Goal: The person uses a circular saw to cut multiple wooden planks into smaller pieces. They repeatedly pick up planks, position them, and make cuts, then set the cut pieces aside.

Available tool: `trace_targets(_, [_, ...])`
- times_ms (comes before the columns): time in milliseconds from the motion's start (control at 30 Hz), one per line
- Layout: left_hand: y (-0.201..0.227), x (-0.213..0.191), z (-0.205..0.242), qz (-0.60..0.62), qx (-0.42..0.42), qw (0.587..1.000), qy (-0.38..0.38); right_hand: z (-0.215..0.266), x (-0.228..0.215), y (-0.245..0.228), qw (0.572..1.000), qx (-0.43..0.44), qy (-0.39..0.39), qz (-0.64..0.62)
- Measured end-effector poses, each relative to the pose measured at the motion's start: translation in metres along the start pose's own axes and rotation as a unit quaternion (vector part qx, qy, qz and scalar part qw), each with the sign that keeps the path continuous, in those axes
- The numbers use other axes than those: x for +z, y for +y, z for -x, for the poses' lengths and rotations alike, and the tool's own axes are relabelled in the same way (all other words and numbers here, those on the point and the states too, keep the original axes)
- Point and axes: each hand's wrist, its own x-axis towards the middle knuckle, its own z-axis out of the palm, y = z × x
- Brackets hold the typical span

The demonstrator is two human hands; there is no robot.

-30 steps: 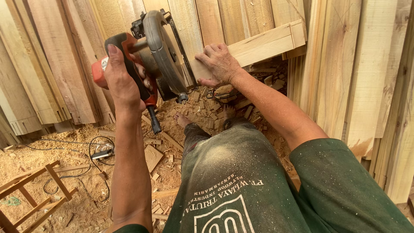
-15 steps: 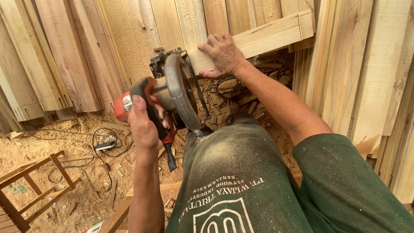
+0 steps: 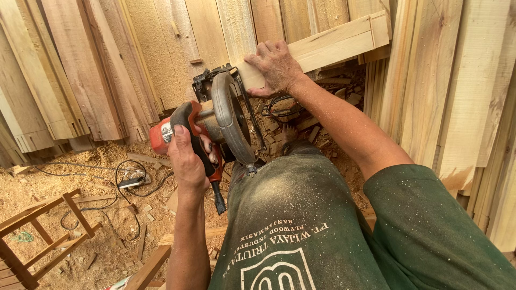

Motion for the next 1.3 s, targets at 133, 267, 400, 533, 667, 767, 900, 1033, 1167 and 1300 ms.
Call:
trace_targets(133, [0.003, -0.001, -0.01, -0.012, 0.009, 1.0, -0.006, -0.002, 0.001, 0.0, 1.0, -0.006, 0.003, 0.005])
trace_targets(267, [0.006, 0.0, -0.023, -0.015, 0.015, 1.0, -0.007, 0.0, -0.001, 0.001, 1.0, -0.003, 0.001, 0.002])
trace_targets(400, [0.012, 0.0, -0.04, -0.02, 0.029, 0.999, -0.014, -0.002, -0.005, 0.0, 1.0, -0.003, -0.01, -0.002])
trace_targets(533, [0.019, 0.002, -0.058, -0.03, 0.037, 0.999, -0.015, -0.004, -0.013, -0.002, 1.0, 0.002, -0.01, -0.009])
trace_targets(667, [0.025, 0.001, -0.075, -0.035, 0.029, 0.999, -0.02, -0.003, -0.021, -0.005, 1.0, 0.006, -0.004, 0.002])
trace_targets(767, [0.031, 0.003, -0.089, -0.057, 0.034, 0.998, -0.019, -0.003, -0.022, -0.004, 1.0, 0.01, -0.01, -0.027])
trace_targets(900, [0.046, 0.006, -0.11, -0.045, 0.054, 0.997, -0.022, -0.003, -0.022, -0.005, 0.999, 0.006, -0.028, -0.021])
trace_targets(1033, [0.065, 0.002, -0.098, -0.025, 0.101, 0.992, -0.078, -0.004, -0.027, -0.003, 0.998, 0.014, -0.051, -0.028])
trace_targets(1167, [0.07, -0.016, -0.048, -0.026, 0.088, 0.995, -0.034, -0.004, -0.028, -0.004, 0.998, 0.009, -0.052, -0.018])
trace_targets(1300, [0.06, -0.025, -0.007, -0.003, 0.056, 0.998, -0.003, -0.006, -0.028, -0.005, 0.998, 0.023, -0.046, -0.031])
